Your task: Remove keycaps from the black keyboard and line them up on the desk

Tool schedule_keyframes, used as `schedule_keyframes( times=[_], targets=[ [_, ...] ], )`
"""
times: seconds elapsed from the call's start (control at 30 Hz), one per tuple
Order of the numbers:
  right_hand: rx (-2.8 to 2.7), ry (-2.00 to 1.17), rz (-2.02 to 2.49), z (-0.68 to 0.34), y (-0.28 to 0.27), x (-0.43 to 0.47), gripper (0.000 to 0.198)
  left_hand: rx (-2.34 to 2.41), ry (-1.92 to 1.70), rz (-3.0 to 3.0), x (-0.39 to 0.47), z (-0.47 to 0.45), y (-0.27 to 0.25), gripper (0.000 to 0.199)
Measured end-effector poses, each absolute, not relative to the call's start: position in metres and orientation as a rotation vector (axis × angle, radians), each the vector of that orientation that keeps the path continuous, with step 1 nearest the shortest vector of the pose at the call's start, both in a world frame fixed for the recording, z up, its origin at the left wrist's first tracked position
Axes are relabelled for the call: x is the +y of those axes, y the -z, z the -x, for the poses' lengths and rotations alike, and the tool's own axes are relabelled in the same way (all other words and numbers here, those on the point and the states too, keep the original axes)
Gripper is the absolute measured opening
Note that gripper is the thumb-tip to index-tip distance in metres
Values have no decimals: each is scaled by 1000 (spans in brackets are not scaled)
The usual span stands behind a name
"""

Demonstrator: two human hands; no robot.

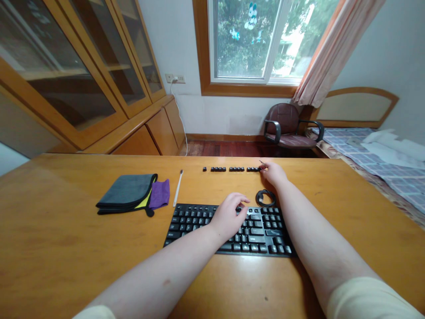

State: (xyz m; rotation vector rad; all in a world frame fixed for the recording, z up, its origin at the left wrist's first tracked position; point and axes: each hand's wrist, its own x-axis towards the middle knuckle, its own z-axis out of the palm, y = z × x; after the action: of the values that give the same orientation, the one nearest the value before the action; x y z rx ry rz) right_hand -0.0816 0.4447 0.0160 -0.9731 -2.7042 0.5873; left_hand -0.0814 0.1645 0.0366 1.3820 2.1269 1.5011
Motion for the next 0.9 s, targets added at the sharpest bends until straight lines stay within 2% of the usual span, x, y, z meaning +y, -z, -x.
schedule_keyframes(
  times=[0.6, 0.9],
  targets=[
    [-2648, -561, 961, 81, -17, 442, 24, 2141, -1495, -1394, 164, 81, -38, 17],
    [-2671, -500, 554, 84, -18, 433, 27, 2138, -1498, -1393, 165, 81, -37, 17]
  ],
)
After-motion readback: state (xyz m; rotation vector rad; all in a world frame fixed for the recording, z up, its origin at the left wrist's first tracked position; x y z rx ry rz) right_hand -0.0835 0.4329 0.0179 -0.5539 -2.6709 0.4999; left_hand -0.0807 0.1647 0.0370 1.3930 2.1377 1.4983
